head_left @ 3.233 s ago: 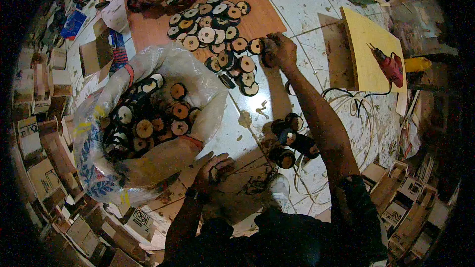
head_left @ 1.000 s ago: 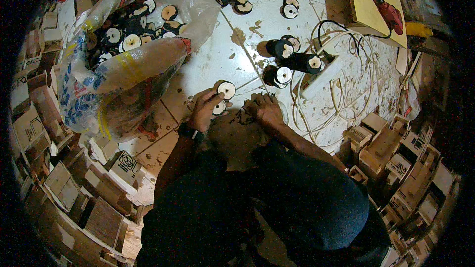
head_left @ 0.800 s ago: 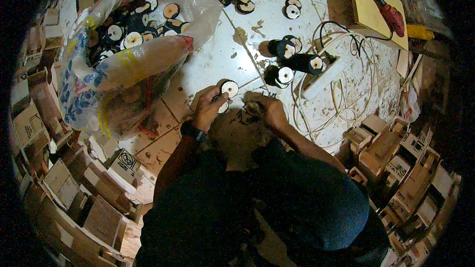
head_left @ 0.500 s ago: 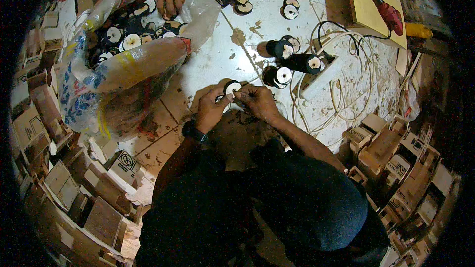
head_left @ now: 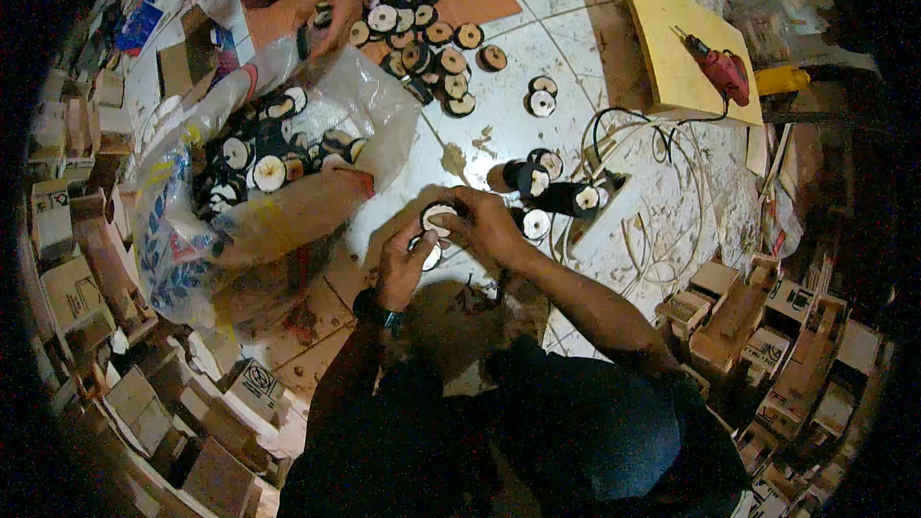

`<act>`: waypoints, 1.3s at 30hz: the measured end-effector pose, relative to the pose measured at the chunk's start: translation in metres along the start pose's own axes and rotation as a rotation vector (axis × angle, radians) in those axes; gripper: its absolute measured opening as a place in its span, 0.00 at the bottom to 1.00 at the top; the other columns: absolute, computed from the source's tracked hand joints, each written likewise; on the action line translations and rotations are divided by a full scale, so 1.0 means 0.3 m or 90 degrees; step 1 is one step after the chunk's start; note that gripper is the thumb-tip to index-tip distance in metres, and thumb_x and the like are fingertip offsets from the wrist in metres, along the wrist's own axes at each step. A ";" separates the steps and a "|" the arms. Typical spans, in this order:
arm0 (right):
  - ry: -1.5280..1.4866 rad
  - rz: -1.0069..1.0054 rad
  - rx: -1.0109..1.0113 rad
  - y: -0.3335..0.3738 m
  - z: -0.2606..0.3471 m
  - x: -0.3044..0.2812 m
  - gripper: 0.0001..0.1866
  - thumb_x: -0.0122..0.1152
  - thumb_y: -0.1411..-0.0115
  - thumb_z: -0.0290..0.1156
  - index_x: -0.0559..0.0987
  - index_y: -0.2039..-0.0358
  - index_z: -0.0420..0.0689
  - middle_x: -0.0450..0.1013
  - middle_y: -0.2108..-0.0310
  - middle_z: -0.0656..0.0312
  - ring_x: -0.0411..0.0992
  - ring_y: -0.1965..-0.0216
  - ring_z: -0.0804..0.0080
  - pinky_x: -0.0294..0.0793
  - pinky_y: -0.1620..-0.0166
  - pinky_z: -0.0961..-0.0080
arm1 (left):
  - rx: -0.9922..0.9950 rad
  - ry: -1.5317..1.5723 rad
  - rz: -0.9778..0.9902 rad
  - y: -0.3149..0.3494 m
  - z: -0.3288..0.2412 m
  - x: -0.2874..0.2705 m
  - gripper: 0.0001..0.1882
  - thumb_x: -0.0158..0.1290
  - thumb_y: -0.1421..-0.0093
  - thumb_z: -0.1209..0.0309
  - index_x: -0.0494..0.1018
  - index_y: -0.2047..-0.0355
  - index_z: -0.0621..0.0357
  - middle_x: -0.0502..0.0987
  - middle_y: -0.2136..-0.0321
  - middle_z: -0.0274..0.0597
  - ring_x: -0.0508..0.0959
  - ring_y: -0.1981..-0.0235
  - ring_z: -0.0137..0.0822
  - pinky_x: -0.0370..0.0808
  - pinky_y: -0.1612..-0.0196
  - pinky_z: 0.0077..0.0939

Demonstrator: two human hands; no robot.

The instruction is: The person sits on the floor and repeatedly picks up small round wooden discs, inserts a thin stick into the center hole, and places the assembled pieces on the table. The person handles the discs one at a time and accumulates a growing pile of finished units.

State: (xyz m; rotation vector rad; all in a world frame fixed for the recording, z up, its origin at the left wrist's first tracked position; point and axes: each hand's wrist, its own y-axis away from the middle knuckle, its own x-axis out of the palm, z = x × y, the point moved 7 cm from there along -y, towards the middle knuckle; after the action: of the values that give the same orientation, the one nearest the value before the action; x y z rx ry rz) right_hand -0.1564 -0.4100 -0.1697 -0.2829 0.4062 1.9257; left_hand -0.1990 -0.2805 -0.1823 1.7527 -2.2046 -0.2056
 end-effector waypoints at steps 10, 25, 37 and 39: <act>-0.058 -0.325 0.241 -0.657 -0.383 -0.469 0.21 0.65 0.47 0.31 0.71 0.56 0.34 0.75 0.70 0.55 0.73 0.76 0.73 0.72 0.75 0.79 | -0.211 0.353 -0.040 0.006 0.138 0.002 0.23 0.50 0.38 0.65 0.61 0.46 0.63 0.73 0.57 0.50 0.76 0.59 0.39 0.76 0.62 0.29; 0.308 0.120 0.050 0.361 -0.111 0.105 0.20 0.51 0.48 0.31 0.69 0.52 0.47 0.71 0.64 0.52 0.73 0.65 0.54 0.74 0.65 0.63 | -0.227 0.609 -0.060 0.092 0.299 -0.033 0.19 0.46 0.46 0.77 0.66 0.52 0.57 0.71 0.55 0.49 0.73 0.54 0.47 0.71 0.50 0.43; 0.622 0.222 -0.160 0.466 -0.202 0.191 0.23 0.55 0.50 0.34 0.70 0.51 0.47 0.68 0.57 0.54 0.71 0.58 0.59 0.73 0.62 0.64 | -0.202 0.779 0.002 0.106 0.271 -0.019 0.22 0.46 0.42 0.67 0.63 0.50 0.69 0.69 0.53 0.62 0.69 0.49 0.55 0.63 0.41 0.47; 0.652 0.226 -0.168 0.475 -0.219 0.196 0.23 0.55 0.50 0.34 0.71 0.51 0.47 0.68 0.57 0.55 0.71 0.58 0.59 0.73 0.63 0.65 | -0.218 0.780 -0.021 0.110 0.273 -0.019 0.22 0.46 0.43 0.68 0.64 0.52 0.71 0.70 0.54 0.63 0.69 0.49 0.56 0.62 0.40 0.48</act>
State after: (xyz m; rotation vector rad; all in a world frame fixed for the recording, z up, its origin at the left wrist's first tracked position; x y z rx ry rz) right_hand -0.3099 -0.4366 -0.2309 -1.4742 0.9054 2.0497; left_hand -0.2554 -0.2740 -0.2500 1.1763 -1.1486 0.3769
